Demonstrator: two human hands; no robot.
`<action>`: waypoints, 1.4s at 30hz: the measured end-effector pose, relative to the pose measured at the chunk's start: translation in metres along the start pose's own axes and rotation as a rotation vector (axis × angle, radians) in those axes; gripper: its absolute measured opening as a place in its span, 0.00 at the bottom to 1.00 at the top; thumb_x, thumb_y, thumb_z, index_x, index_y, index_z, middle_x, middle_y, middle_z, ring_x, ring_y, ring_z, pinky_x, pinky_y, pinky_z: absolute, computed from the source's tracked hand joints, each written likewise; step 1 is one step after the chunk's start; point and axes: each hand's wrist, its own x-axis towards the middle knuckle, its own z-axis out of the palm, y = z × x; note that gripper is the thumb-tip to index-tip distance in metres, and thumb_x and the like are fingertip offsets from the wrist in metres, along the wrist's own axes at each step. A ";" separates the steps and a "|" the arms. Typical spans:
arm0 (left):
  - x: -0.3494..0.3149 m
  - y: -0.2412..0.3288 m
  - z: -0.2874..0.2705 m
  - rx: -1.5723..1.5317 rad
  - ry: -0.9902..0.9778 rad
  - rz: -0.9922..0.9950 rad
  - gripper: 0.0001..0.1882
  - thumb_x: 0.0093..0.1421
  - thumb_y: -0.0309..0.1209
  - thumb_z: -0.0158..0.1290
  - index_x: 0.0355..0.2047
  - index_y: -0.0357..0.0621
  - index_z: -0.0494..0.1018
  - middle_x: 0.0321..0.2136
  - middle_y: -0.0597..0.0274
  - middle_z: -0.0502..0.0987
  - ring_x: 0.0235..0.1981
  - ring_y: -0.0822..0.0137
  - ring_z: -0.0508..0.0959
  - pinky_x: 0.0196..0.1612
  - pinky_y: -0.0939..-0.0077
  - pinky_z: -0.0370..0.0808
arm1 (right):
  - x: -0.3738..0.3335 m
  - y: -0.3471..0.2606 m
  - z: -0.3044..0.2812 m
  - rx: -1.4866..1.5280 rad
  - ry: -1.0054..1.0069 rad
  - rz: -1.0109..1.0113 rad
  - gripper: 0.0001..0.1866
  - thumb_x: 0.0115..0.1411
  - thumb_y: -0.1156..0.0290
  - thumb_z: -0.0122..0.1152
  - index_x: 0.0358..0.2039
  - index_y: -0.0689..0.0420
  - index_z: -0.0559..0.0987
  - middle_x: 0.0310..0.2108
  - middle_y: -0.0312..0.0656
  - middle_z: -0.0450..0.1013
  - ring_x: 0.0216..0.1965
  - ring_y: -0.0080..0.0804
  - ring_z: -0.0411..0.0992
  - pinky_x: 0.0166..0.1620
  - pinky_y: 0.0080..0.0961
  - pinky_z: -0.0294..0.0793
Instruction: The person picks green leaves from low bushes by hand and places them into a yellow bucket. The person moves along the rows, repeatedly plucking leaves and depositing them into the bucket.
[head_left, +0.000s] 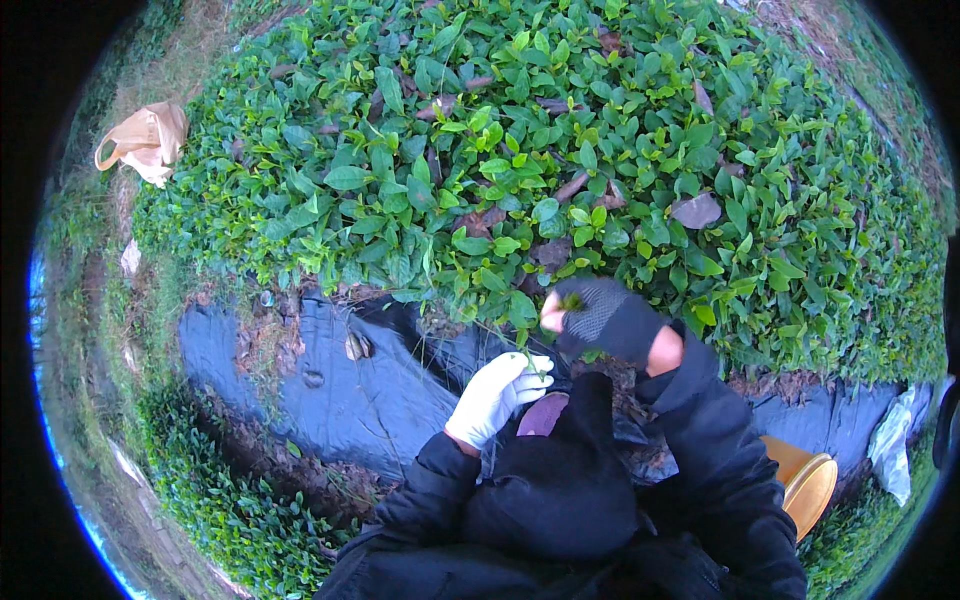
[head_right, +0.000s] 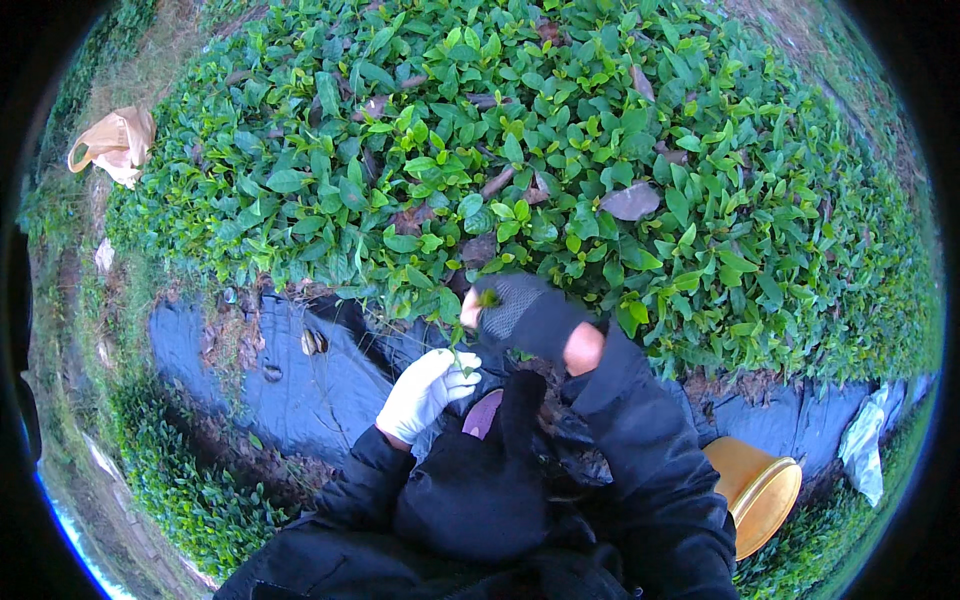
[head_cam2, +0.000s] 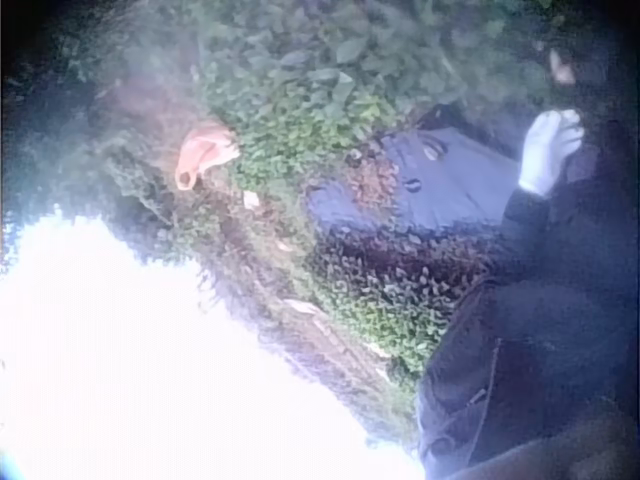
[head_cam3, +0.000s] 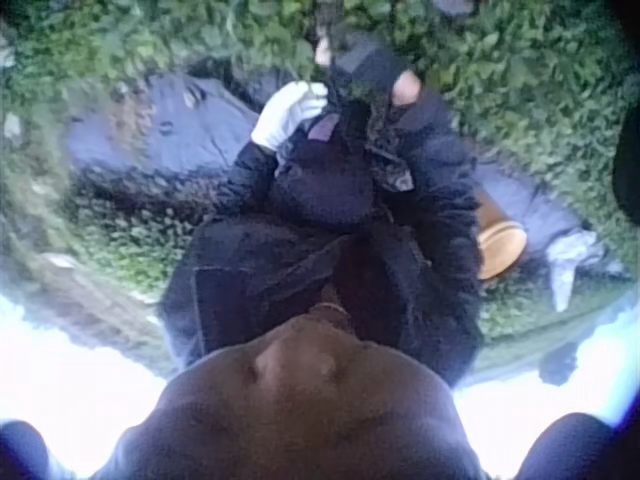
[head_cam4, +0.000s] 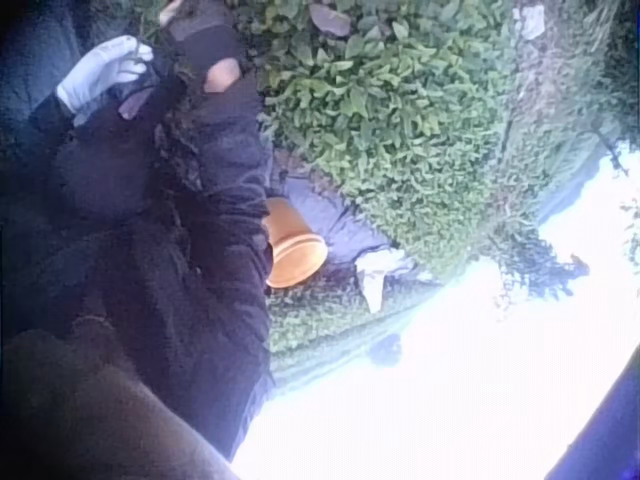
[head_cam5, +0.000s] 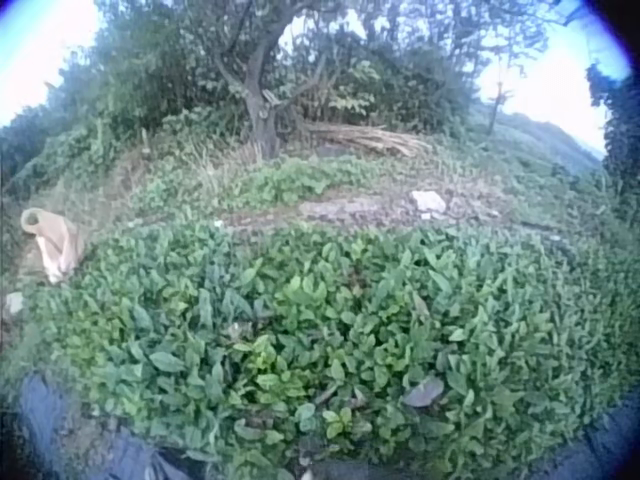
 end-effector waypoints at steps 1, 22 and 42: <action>0.001 0.002 0.000 0.007 -0.006 0.015 0.13 0.64 0.35 0.48 0.44 0.39 0.70 0.46 0.49 0.75 0.43 0.58 0.77 0.46 0.66 0.75 | 0.002 0.002 0.008 -0.202 0.053 -0.083 0.07 0.56 0.71 0.59 0.35 0.59 0.79 0.26 0.39 0.76 0.30 0.30 0.76 0.34 0.27 0.74; 0.007 0.006 -0.006 -0.037 -0.037 0.063 0.14 0.64 0.35 0.47 0.44 0.38 0.71 0.47 0.48 0.74 0.45 0.54 0.76 0.49 0.62 0.73 | 0.052 0.016 0.020 -1.039 0.531 -0.424 0.10 0.48 0.75 0.56 0.33 0.54 0.77 0.54 0.47 0.66 0.46 0.46 0.71 0.41 0.39 0.75; 0.054 0.073 0.022 0.206 -0.014 0.461 0.13 0.65 0.31 0.43 0.45 0.37 0.68 0.51 0.48 0.71 0.50 0.52 0.74 0.49 0.63 0.74 | 0.007 0.004 0.018 0.765 0.122 -0.085 0.03 0.58 0.71 0.58 0.31 0.54 0.74 0.24 0.32 0.68 0.25 0.21 0.67 0.29 0.18 0.65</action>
